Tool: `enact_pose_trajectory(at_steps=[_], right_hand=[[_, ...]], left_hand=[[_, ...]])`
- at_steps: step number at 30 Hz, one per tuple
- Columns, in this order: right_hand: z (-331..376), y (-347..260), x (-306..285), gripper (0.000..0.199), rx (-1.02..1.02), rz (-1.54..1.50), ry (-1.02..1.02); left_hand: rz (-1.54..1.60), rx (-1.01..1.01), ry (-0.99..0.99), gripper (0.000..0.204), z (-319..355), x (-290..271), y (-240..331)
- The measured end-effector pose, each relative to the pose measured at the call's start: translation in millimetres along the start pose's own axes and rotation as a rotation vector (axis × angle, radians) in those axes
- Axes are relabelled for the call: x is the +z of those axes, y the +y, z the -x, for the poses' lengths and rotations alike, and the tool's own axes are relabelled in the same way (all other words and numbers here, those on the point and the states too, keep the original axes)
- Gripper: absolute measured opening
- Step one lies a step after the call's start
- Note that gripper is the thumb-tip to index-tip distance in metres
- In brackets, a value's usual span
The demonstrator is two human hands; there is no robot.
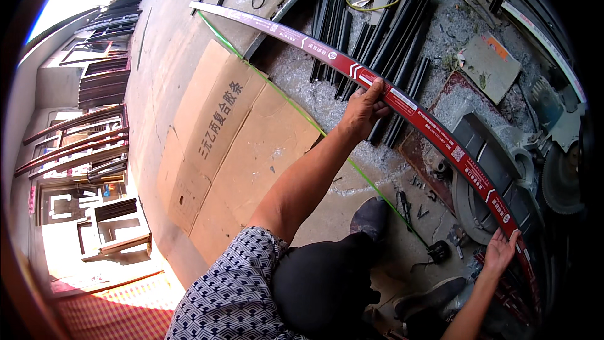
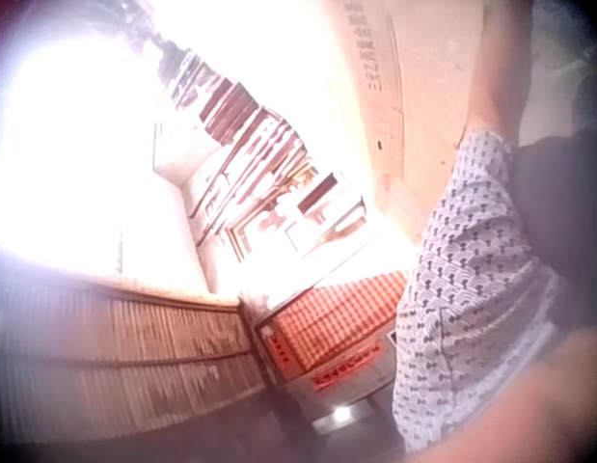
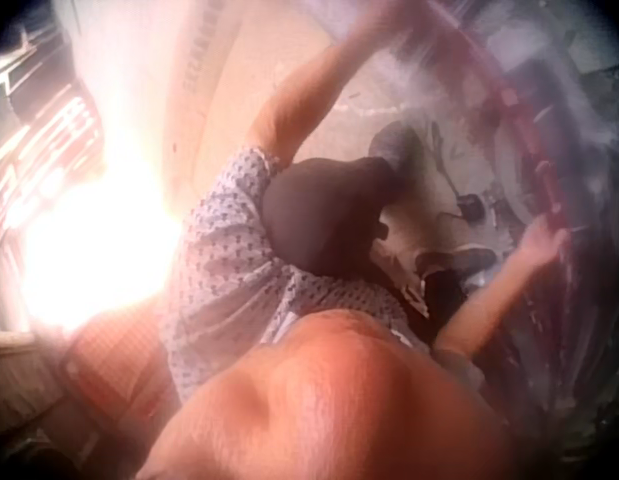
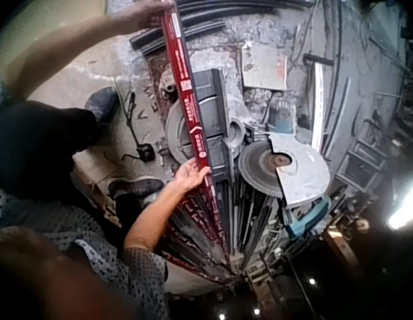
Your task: The person selects a long metal profile from a stack and places it on a miter saw. They measure the profile with a tape measure and mark a cut line with a marker. The person then uses the miter saw to cut the profile and inspects the cut piece.
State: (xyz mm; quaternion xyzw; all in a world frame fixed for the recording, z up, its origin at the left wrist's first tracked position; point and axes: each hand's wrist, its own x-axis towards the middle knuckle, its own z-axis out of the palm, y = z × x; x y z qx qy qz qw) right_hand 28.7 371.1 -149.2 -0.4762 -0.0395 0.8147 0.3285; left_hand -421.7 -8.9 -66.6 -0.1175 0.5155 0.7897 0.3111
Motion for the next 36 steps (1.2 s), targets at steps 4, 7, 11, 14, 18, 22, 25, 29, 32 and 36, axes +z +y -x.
enact_pose_trajectory(at_steps=[4,7,11,14,18,22,25,29,32,36], right_hand=[[-2,27,12,0.043,0.013,-0.020,0.033],[8,53,31,0.044,0.010,0.020,0.047],[19,80,48,0.044,-0.007,0.058,0.059],[21,88,53,0.049,0.008,0.074,0.037],[42,88,65,0.057,0.014,0.191,0.013],[69,79,74,0.048,0.088,0.353,-0.068],[82,75,72,0.040,0.080,0.486,-0.048],[112,80,60,0.030,-0.049,0.805,-0.058],[130,88,26,0.025,-0.134,1.047,-0.056],[142,108,-23,0.021,-0.336,1.242,-0.045]], left_hand=[[0.035,-0.041,-0.023,0.031,7,11,-16],[0.012,-0.135,-0.157,0.038,17,16,-41],[-0.111,-0.259,-0.187,0.042,37,43,-59],[-0.128,-0.207,-0.253,0.042,32,40,-61],[-0.141,-0.222,-0.202,0.036,23,42,-66],[-0.099,-0.204,-0.152,0.026,18,43,-74],[-0.089,-0.224,-0.168,0.020,16,34,-70],[-0.081,-0.168,-0.156,0.019,9,18,-62],[-0.062,-0.148,-0.161,0.019,2,20,-62],[-0.074,-0.174,-0.171,0.021,-11,-4,-53]])
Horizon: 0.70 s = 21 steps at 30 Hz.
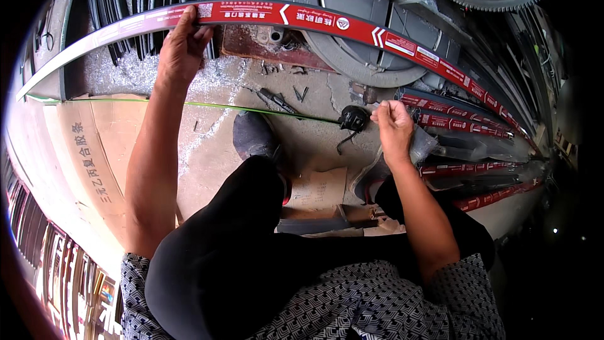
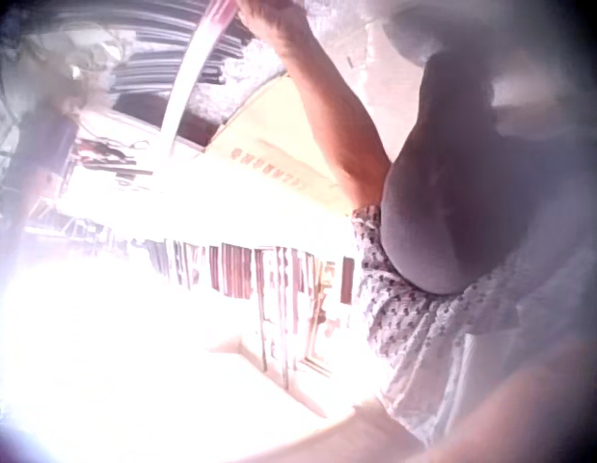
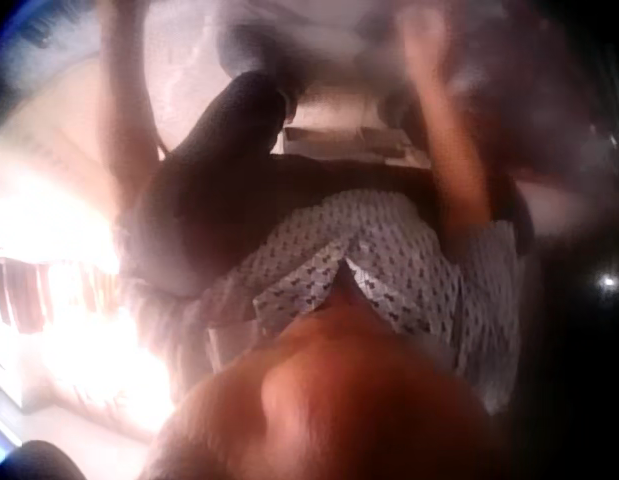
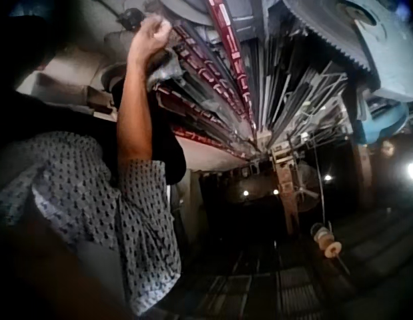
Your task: The person selects a long metal profile from a stack and places it on a miter saw. They measure the profile with a tape measure and mark a cut line with a marker. The person then uses the miter saw to cut the profile and inspects the cut piece.
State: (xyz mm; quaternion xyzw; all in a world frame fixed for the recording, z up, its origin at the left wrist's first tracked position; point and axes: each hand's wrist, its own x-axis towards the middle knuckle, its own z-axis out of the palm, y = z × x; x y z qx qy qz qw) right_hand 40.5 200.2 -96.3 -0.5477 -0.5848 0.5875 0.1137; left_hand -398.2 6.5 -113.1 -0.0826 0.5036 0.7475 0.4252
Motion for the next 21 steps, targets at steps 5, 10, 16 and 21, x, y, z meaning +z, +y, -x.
enact_pose_trajectory(at_steps=[5,10,16,21], right_hand=[[16,29,3,0.035,-0.026,0.416,-0.008],[14,30,13,0.061,-0.248,0.748,-0.188],[1,33,5,0.069,-0.187,0.880,-0.385],[2,26,13,0.071,-0.317,0.890,-0.490]], left_hand=[[-0.043,-0.030,-0.003,0.022,-1,-4,2],[-0.105,-0.032,0.011,0.036,7,-9,3],[-0.156,0.130,0.189,0.050,46,-21,10],[-0.330,0.317,0.740,0.039,91,-95,21]])
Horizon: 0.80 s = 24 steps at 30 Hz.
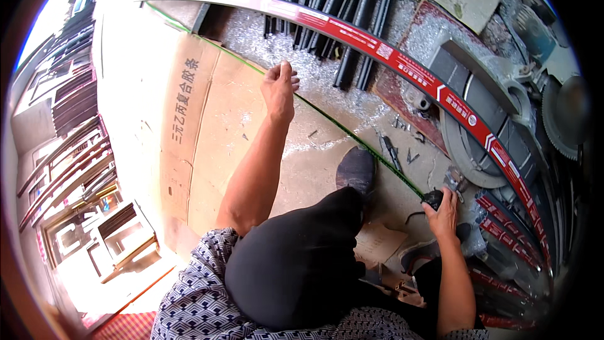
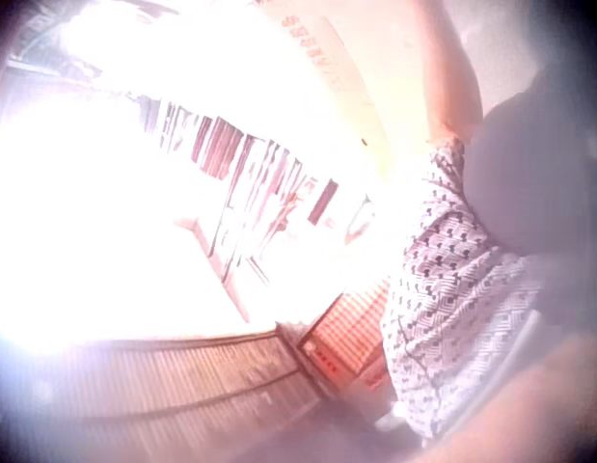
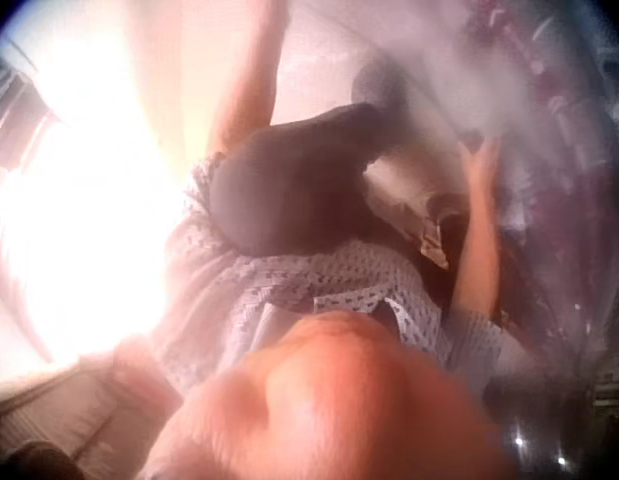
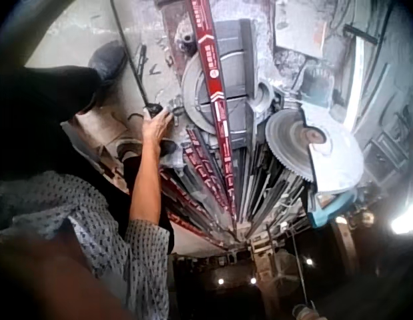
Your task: The person selects a long metal profile from a stack and places it on a miter saw. They measure the profile with a tape measure and mark a cut line with a marker. The person then uses the miter saw to cut the profile and inspects the cut piece.
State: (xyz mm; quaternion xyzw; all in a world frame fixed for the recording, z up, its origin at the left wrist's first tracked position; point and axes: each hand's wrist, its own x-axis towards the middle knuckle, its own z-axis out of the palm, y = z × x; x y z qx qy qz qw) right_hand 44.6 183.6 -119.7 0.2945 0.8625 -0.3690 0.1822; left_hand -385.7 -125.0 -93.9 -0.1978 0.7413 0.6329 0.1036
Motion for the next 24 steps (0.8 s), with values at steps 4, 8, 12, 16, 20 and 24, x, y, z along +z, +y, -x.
enact_pose_trajectory(at_steps=[4,8,12,16,20,24], right_hand=[[5,-1,4,0.057,-0.075,0.049,-0.025],[15,-4,-6,0.053,-0.111,0.072,-0.006],[24,-35,-29,0.046,-0.066,-0.005,-0.096],[27,-39,-44,0.046,-0.077,-0.017,-0.171],[25,-53,-68,0.045,-0.140,0.030,-0.158],[23,-62,-98,0.043,-0.258,0.000,-0.154]], left_hand=[[-0.328,0.080,0.364,0.041,-9,-34,-23],[-0.508,0.106,0.507,0.042,-11,-25,-22],[-0.559,0.042,0.372,0.034,-30,-60,-44],[-0.390,0.020,0.372,0.036,-31,-72,-48],[-0.219,0.020,0.402,0.044,-15,-75,-40],[0.122,-0.084,0.242,0.043,2,-82,-30]])
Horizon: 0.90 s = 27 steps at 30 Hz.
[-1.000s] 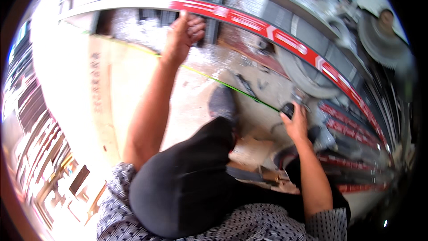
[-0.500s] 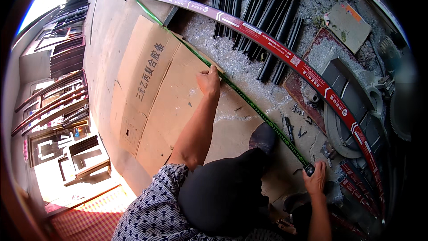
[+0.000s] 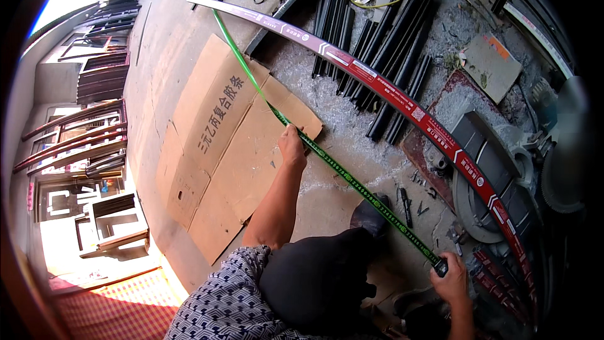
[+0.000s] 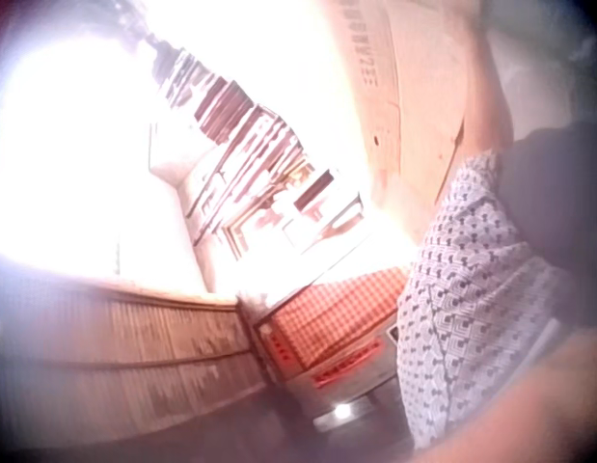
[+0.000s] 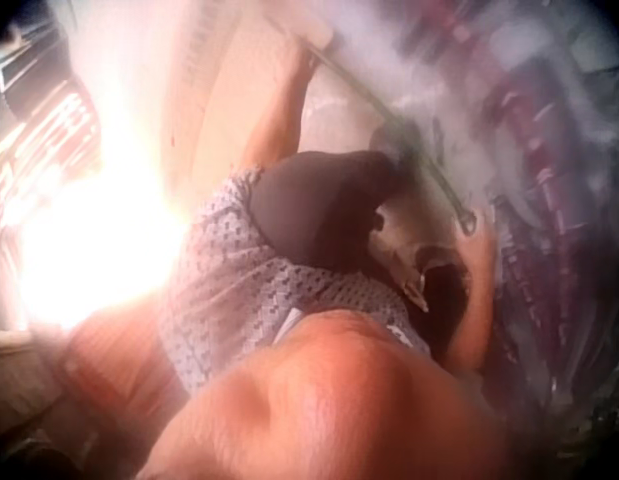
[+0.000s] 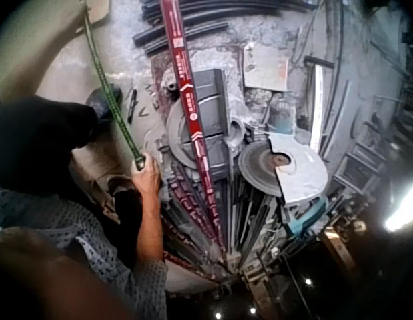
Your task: The person selects a long metal profile from a stack and places it on a miter saw. They measure the profile with a tape measure and mark a cut line with a marker. The person then uses the miter saw to cut the profile and inspects the cut piece.
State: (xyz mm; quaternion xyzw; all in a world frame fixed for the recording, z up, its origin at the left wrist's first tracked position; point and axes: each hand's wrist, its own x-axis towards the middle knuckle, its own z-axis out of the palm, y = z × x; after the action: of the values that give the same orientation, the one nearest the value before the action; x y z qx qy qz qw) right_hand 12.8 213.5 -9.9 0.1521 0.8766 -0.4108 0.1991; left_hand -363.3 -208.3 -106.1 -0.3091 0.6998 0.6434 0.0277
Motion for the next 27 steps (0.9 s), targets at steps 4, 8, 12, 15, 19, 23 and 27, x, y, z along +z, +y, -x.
enact_pose_trajectory(at_steps=[4,8,12,15,19,23,27], right_hand=[[2,-14,-37,0.042,0.022,0.001,0.008],[9,-28,-63,0.045,-0.035,0.010,0.037],[25,-48,-86,0.048,-0.026,0.038,0.055],[49,-48,-103,0.050,0.076,0.091,0.088],[77,-24,-131,0.049,0.082,0.374,0.217],[92,-13,-150,0.045,0.009,0.548,0.366],[91,-9,-151,0.043,0.038,0.549,0.390]], left_hand=[[0.261,-0.017,-0.127,0.039,10,14,13],[0.540,0.051,-0.135,0.033,4,19,33],[0.531,0.032,-0.186,0.033,19,20,55],[0.552,-0.053,-0.330,0.034,45,59,57],[0.611,-0.157,-0.661,0.035,61,89,56],[0.434,-0.262,-0.739,0.036,71,118,53],[0.399,-0.208,-0.723,0.034,77,129,53]])
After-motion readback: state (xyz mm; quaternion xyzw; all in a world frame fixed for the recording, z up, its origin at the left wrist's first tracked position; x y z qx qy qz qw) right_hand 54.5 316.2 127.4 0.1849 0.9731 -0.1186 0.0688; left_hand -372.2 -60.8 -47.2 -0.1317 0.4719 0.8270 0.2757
